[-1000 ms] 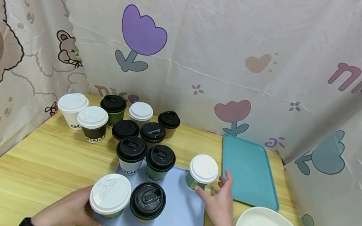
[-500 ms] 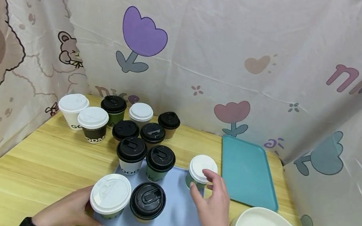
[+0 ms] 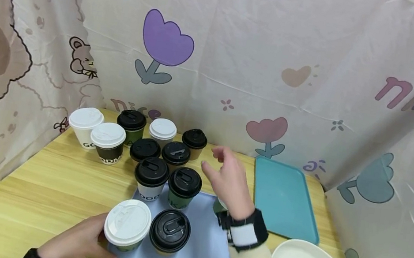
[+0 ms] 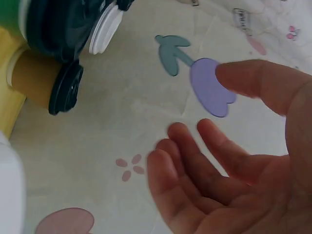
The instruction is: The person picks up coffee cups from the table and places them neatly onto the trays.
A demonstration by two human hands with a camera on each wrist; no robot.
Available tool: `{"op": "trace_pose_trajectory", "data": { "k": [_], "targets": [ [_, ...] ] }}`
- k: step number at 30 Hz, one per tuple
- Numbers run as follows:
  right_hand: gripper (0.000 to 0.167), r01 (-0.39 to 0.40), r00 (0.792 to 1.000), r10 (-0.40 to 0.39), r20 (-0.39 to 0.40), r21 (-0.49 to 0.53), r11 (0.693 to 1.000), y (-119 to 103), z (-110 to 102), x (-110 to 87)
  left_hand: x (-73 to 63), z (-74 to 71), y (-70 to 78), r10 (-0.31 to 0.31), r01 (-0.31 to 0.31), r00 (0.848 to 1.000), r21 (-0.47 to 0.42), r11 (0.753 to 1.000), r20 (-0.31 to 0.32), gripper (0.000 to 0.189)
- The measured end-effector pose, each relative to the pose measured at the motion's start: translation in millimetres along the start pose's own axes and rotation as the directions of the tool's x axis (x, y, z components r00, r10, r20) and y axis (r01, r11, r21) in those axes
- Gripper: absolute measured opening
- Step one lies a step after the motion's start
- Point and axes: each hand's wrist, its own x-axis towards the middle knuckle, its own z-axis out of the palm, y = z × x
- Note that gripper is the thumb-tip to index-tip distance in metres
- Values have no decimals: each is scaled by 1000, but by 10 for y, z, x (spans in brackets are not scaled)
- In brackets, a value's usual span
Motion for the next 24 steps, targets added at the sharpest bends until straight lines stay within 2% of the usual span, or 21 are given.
{"op": "trace_pose_trajectory", "data": {
  "k": [5,8,12,17,24],
  "targets": [
    [51,-33,983,45,180,-71,997,-42,-9,428,-9,8,6,-12,12,1000,-28,1000,9,107],
    [51,-39,966,64,249,-104,994,-47,19,661,-22,13,12,-6,7,1000,-17,1000,3,104],
    [51,-43,948,92,305,-164,986,8,117,920,-31,19,18,2,-2,1000,4,1000,-13,104],
    [56,12,928,85,363,-255,967,72,330,1192,-33,3,18,-2,2,1000,10,1000,-13,105],
    [54,81,916,53,398,-312,947,-73,606,1414,-22,11,15,-18,18,1000,10,1000,-3,106]
  ]
}}
